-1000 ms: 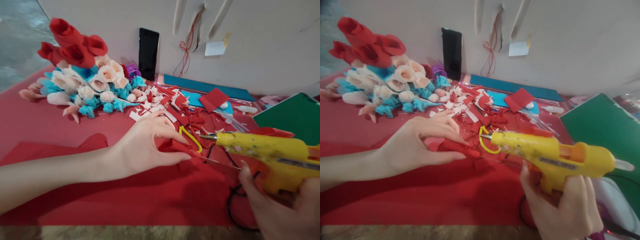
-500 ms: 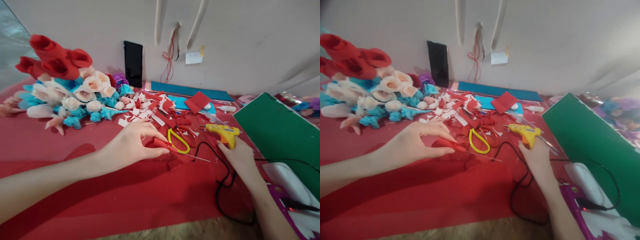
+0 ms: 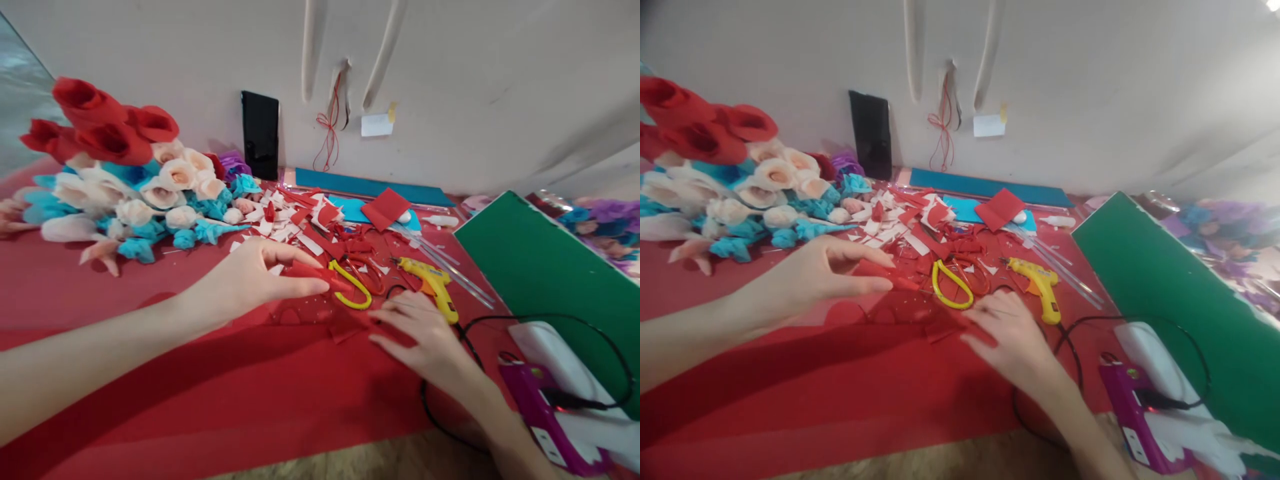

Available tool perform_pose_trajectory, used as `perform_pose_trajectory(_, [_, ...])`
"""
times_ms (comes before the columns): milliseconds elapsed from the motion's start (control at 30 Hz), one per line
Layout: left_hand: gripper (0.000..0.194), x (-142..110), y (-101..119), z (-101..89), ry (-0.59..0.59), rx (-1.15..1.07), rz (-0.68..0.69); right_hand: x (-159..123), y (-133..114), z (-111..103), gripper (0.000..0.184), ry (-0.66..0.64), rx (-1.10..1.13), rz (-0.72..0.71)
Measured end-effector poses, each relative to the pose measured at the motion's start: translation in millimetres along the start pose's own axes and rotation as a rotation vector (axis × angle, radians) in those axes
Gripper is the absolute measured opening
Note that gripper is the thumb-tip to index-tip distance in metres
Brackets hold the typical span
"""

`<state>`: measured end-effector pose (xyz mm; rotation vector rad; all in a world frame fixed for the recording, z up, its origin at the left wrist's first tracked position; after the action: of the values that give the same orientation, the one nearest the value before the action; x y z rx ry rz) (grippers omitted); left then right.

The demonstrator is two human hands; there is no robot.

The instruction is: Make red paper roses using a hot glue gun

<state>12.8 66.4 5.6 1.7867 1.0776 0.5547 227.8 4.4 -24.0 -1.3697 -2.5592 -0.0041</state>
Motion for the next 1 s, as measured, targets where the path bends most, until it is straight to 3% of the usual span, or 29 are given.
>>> perform_pose_trajectory(100, [0.013,1.3,-4.3,1.0,0.002,-0.252,-0.030,4.2,-24.2,18.8,0.021,-0.029,0.028,-0.147])
perform_pose_trajectory(233, [0.007,0.7,-2.2,4.7,-0.064,-0.487,-0.020,8.5,-30.3,24.5,0.024,0.016,0.019,-0.153])
perform_pose_trajectory(333, [0.008,-1.2,1.1,3.1,-0.074,-0.510,-0.010,13.5,-28.5,15.0,0.019,0.006,0.024,-0.134])
perform_pose_trajectory(500, [0.010,-4.3,5.8,2.3,-0.089,-0.480,-0.016,19.4,-34.9,16.2,0.026,-0.123,0.018,-0.242])
perform_pose_trajectory(633, [0.010,-6.2,10.6,5.6,-0.167,-0.465,0.028,21.8,-35.3,18.6,0.018,-0.017,0.071,-0.223])
perform_pose_trajectory(800, [0.010,-8.6,8.7,4.6,-0.163,-0.320,-0.002,28.5,-37.2,-11.0,0.015,0.191,0.307,-0.164])
perform_pose_trajectory(1000, [0.013,-10.1,8.7,9.9,-0.241,-0.268,-0.005,46.1,-34.8,-39.6,0.020,0.251,0.780,-0.077])
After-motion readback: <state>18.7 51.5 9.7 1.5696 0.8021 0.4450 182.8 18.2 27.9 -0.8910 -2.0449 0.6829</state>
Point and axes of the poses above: each hand's wrist, its own x-axis towards the middle knuckle, its own z-axis out of the palm, y = z × x, the point moved 5 cm from there along x, towards the middle knuckle, and after that the axes turned 7 degrees about -y, right-handed, at the moved point
